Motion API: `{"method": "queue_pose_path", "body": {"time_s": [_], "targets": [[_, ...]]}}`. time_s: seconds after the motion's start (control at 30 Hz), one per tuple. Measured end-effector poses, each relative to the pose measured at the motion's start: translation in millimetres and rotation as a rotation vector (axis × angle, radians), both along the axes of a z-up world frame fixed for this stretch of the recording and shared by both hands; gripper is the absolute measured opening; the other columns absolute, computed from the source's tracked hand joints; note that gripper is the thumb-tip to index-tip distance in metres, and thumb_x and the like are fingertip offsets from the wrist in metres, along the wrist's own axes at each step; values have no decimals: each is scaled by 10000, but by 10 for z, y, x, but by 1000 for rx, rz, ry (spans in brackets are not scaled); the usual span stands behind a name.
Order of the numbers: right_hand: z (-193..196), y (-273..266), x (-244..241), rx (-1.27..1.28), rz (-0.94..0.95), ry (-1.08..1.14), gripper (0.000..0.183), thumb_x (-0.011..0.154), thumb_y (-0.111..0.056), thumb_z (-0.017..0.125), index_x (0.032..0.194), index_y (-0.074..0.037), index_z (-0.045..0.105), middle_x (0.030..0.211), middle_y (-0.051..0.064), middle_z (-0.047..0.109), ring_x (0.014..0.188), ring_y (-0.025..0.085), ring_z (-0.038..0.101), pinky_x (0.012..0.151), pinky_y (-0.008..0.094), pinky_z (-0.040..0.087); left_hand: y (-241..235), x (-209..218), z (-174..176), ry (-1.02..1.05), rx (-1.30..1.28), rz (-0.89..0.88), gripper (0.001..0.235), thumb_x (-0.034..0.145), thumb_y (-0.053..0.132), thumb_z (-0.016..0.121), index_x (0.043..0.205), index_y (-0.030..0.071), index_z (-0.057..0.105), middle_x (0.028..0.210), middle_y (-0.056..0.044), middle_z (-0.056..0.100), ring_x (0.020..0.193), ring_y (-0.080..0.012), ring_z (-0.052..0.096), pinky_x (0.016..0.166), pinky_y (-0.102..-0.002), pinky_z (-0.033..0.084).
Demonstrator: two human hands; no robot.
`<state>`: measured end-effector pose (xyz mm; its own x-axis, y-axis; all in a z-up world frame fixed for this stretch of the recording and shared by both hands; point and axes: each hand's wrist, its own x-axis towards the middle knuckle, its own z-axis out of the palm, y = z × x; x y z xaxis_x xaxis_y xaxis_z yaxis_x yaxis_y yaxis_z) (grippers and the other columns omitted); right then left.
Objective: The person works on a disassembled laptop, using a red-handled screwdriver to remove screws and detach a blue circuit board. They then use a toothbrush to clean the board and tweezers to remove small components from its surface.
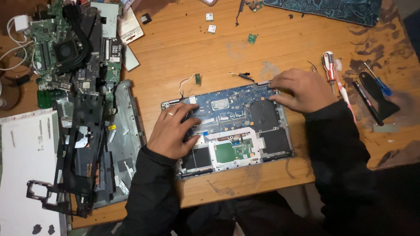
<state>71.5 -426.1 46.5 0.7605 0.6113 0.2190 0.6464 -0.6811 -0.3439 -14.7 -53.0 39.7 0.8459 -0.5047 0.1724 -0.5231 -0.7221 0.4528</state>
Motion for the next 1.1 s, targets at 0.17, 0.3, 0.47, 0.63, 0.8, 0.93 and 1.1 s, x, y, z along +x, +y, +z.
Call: {"method": "queue_pose_path", "body": {"time_s": [0.17, 0.3, 0.47, 0.63, 0.8, 0.93, 1.1], "targets": [[41, 29, -32, -38, 19, -57, 216, 846, -285, 811, 948, -100, 767, 981, 36, 755, 850, 251, 716, 694, 362, 552, -4, 19, -6, 20, -46, -23, 408, 712, 239, 843, 1066, 79, 719, 1356, -117, 598, 1298, -374, 503, 1082, -516, 393], [53, 2, -43, -43, 24, -123, 174, 875, -255, 797, 928, -91, 771, 928, 51, 760, 797, 231, 721, 683, 347, 558, -20, 13, -15, -1, -86, -58, 408, 751, 255, 837, 1097, 73, 717, 1359, -114, 602, 1297, -370, 513, 1092, -517, 402], [90, -613, -150, 95, -237, -196, 182, 1043, -215, 773, 1007, -38, 755, 921, 106, 744, 789, 185, 714, 717, 302, 563, -27, 13, -44, -1, -89, -55, 406, 771, 270, 835, 1102, 71, 713, 1359, -115, 604, 1290, -372, 517, 1071, -518, 409], [-7, -1505, -383, 10, -647, -225, 191, 1034, -217, 786, 1058, -31, 754, 929, 113, 730, 812, 201, 703, 738, 310, 558, -37, 17, -46, -12, -88, -66, 413, 776, 271, 828, 1117, 72, 706, 1350, -110, 609, 1289, -368, 521, 1073, -515, 417], [-55, -1541, -411, 53, -679, -139, 249, 962, -247, 828, 1090, -43, 762, 910, 103, 715, 797, 214, 682, 720, 326, 539, -53, 14, -57, 1, -90, -85, 393, 799, 257, 817, 1126, 74, 697, 1355, -102, 618, 1293, -357, 531, 1067, -506, 429], [8, -878, -215, 122, -377, -91, 317, 905, -271, 861, 1116, -53, 769, 895, 96, 702, 784, 224, 666, 705, 340, 524, -58, 25, -49, -11, -87, -74, 388, 791, 254, 819, 1113, 73, 701, 1343, -112, 615, 1290, -365, 529, 1051, -512, 427], [20, -135, -95, -32, -80, -42, 395, 792, -333, 831, 1067, -58, 764, 1019, 74, 743, 981, 258, 685, 839, 387, 542, -46, 18, -25, -19, -95, -70, 381, 797, 246, 814, 1115, 66, 703, 1350, -115, 615, 1288, -369, 529, 1061, -508, 430]]}}
